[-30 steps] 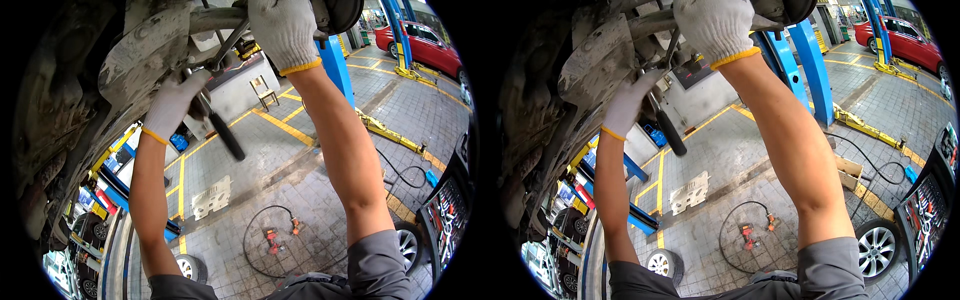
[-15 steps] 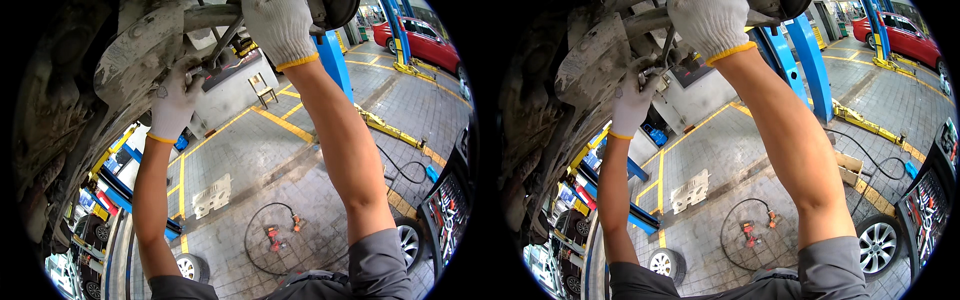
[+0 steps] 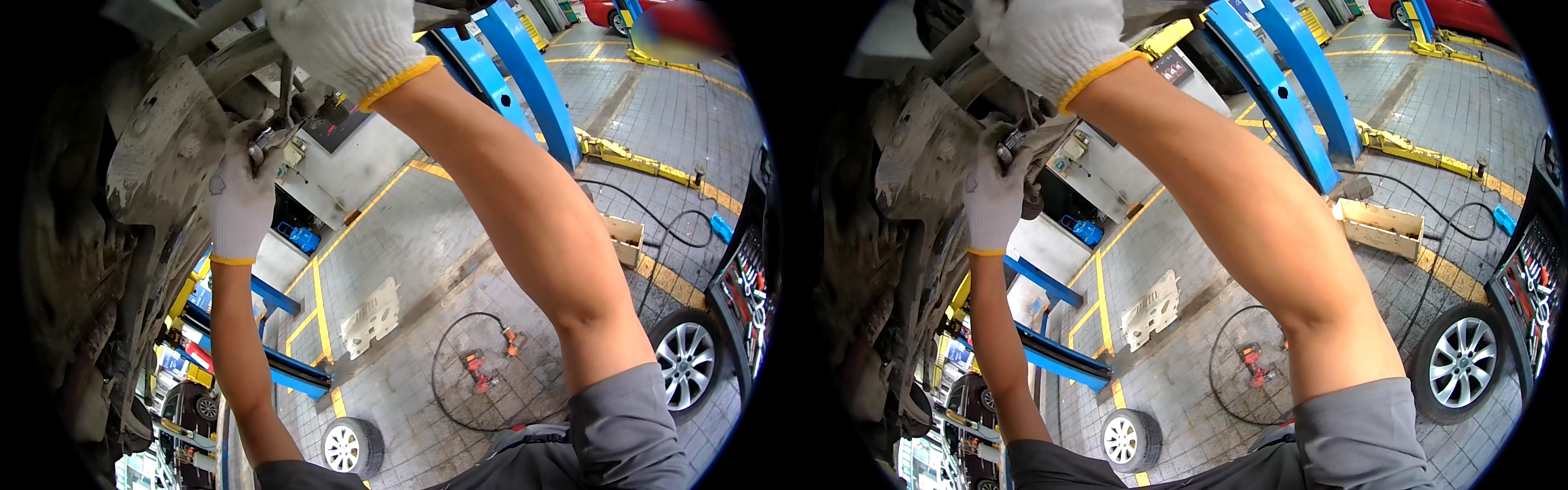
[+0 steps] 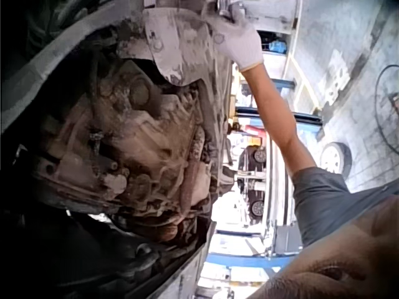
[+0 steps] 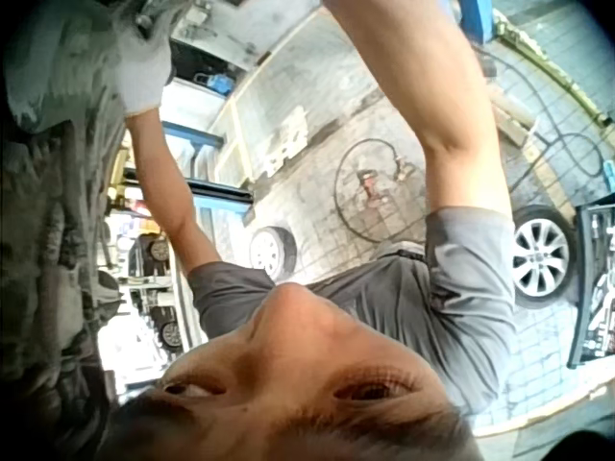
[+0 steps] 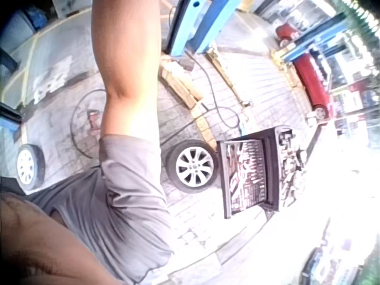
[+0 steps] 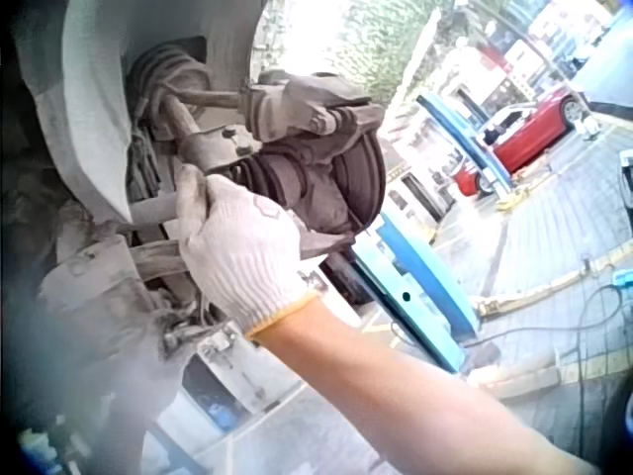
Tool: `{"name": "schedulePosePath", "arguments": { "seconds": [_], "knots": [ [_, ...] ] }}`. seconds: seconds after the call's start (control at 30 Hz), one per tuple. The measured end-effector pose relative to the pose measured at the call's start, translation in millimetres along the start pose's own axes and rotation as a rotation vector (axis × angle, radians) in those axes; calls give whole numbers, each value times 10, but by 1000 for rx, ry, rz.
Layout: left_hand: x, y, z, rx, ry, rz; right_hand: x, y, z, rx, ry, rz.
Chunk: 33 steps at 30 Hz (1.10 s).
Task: The person selects a socket and ratchet from a tool cart and proceeds to work underneath a raised vehicle. They use the ratchet to loosen and remove bolts from the car's undercarriage, specifically targeting the suspension or exhaust components. The person then uses a wrench to further adjust parts before removing a bolt and placing it in a cardboard box.
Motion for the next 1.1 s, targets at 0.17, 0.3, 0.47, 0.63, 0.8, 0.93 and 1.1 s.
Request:
{"name": "schedulePosePath", "arguments": {
  "seconds": [0.17,0.3,0.47,0.63,0.8,0.93,1.1],
  "knots": [
    [368,21,-154,272,733,338,63,87,47,-173,119,196],
    [279,-9,-120,-7,-131,100,34,119,-72,-102,198,274],
    [343,32,-223,162,558,457,64,175,-44,-200,475,373],
    [290,-49,-93,76,145,159,25,118,-71,-201,290,172],
    [244,-66,-179,71,436,89,-40,52,-34,-158,86,92],
    [275,-5,-231,257,755,361,-10,36,21,-17,-30,6],
    [186,-24,-88,-99,-193,-42,1,2,4,-31,-57,3]
  ]
}}
Point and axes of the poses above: each hand's wrist, its own y-axis away from the middle knuckle, its own z-axis out of the back of the hand, x = y × z, the point moved 5 cm from there along -y, towards the middle knuckle, and after that the axes turned 14 degrees about x, right-handed, at the moved point
